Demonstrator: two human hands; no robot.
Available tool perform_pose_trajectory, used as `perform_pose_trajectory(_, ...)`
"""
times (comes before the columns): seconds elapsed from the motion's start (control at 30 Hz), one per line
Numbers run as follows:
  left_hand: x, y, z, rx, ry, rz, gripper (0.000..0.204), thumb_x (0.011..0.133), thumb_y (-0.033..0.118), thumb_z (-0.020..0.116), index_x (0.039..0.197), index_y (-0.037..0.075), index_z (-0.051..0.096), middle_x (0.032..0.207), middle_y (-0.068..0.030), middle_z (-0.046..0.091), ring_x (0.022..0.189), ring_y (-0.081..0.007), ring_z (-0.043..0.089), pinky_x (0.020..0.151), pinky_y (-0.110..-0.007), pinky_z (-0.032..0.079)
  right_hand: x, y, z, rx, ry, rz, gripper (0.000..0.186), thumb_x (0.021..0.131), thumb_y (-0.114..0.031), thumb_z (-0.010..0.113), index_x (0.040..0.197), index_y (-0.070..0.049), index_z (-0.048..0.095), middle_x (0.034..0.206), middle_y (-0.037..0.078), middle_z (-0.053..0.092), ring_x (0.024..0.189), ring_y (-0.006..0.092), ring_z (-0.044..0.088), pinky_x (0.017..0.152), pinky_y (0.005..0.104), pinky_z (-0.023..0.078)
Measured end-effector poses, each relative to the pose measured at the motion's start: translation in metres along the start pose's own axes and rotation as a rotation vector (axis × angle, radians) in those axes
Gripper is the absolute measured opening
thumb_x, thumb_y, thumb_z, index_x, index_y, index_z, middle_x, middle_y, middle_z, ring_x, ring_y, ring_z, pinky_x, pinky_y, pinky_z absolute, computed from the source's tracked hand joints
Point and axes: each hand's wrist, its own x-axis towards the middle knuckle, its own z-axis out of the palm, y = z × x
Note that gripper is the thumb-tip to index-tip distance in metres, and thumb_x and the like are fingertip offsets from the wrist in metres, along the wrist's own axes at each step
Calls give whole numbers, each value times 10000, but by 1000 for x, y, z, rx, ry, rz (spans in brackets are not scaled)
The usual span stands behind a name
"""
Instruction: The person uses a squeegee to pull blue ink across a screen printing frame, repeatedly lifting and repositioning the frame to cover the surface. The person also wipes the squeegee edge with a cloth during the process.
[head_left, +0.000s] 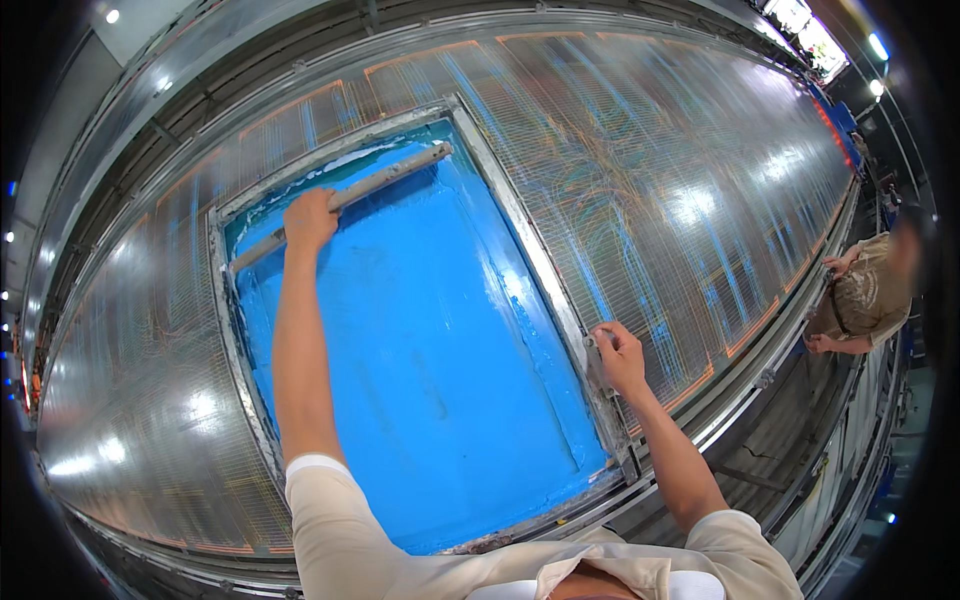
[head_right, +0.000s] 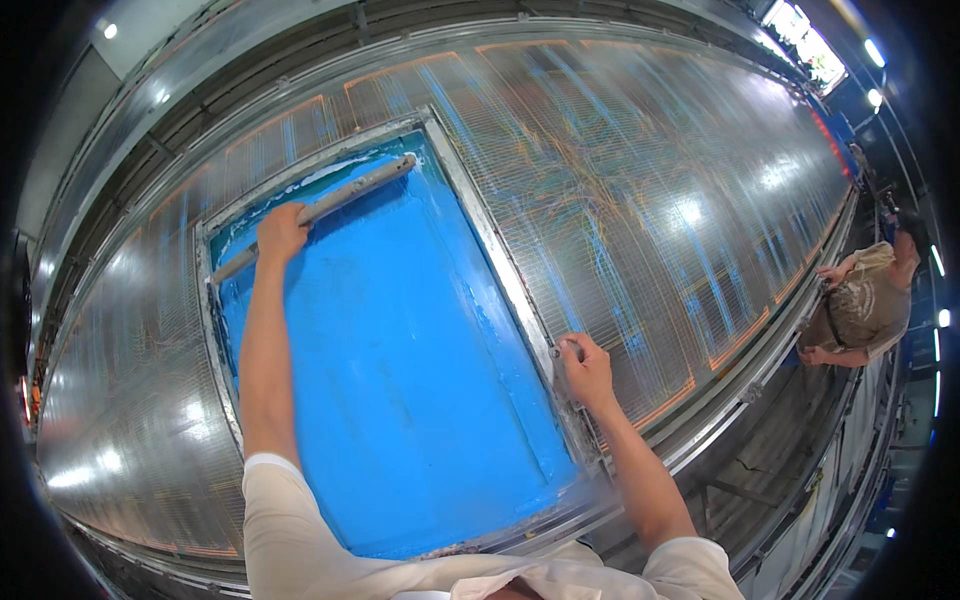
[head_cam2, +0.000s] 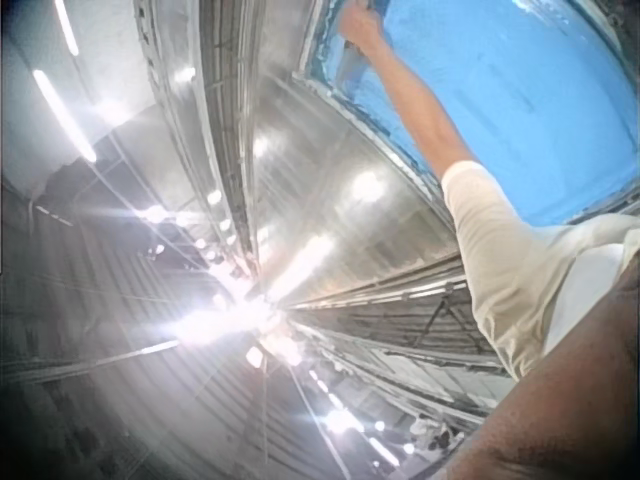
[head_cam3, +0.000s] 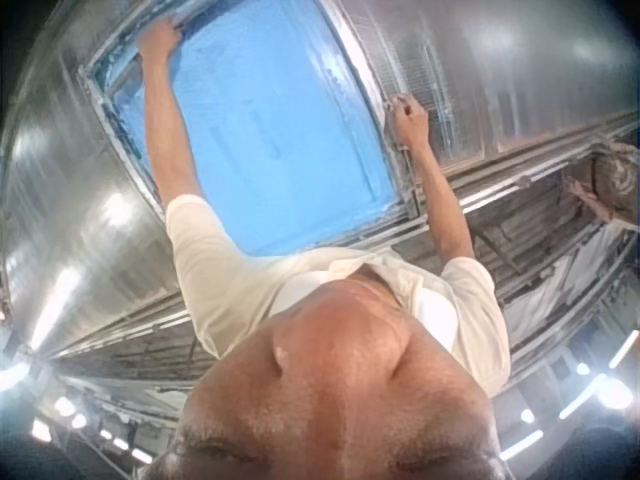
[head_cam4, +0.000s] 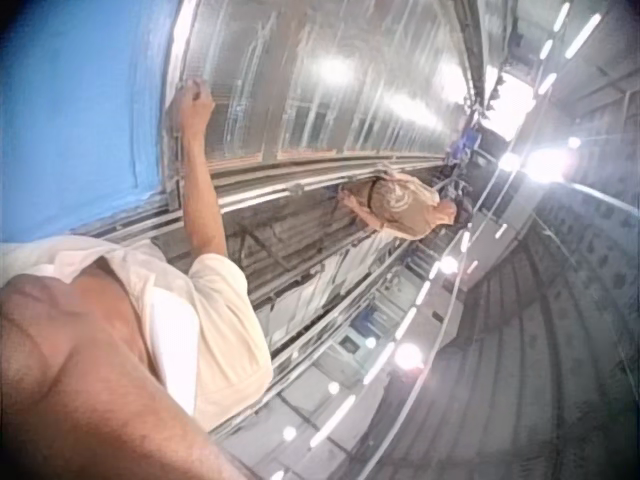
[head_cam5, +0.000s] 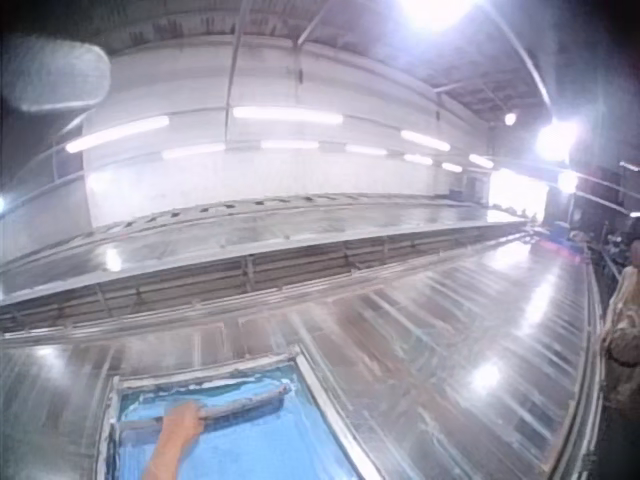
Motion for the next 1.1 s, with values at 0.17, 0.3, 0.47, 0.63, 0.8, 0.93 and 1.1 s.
perform_pose_trajectory(0.17,-11,7,2,-11,-188,-45,159,803,170,673,925,232,754,950,-114,714,890,-359,678,753,-487,537,-4,0,1,-1,19,-30,162,930,-213,633,978,-74,701,607,5,503,547,58,418,521,275,347)
perform_pose_trajectory(0.3,-81,25,-7,-37,-118,27,266,763,122,675,980,248,763,979,-103,717,887,-350,682,760,-474,545,2,5,2,-39,28,-60,187,929,-226,627,970,-62,706,608,30,547,554,75,472,530,288,379)
perform_pose_trajectory(0.47,-235,101,-45,-145,-123,51,387,680,23,678,1038,157,745,1070,-44,706,937,-292,669,788,-427,542,13,26,6,-77,52,-149,264,923,-279,622,1000,-42,708,733,144,674,647,213,620,630,379,478)
perform_pose_trajectory(0.63,-425,196,-101,-156,-214,88,459,669,25,669,1117,117,702,1122,-51,683,898,-288,650,783,-416,531,16,22,1,69,-29,-103,330,910,-340,623,1057,-58,712,887,162,712,755,278,656,720,379,499)
perform_pose_trajectory(0.8,-527,267,-140,-200,-159,-60,400,711,34,637,1100,113,690,1082,-38,673,928,-246,633,781,-412,490,9,12,4,18,-36,-94,343,913,-334,624,1078,-46,711,1014,182,709,932,311,669,834,385,499)
perform_pose_trajectory(0.93,-525,264,-144,-153,-114,-45,363,725,33,624,1074,117,682,1073,-29,668,943,-240,627,819,-396,451,29,36,9,-14,-31,-176,355,913,-320,638,1124,-40,697,1187,184,672,1129,346,625,970,413,472)
perform_pose_trajectory(1.1,-522,256,-179,-181,-72,-95,367,708,31,650,1062,121,679,1058,-22,675,939,-236,629,832,-408,443,35,-17,-28,-12,-41,-230,314,930,-267,625,1122,-29,699,1141,179,688,1056,307,658,913,391,496)
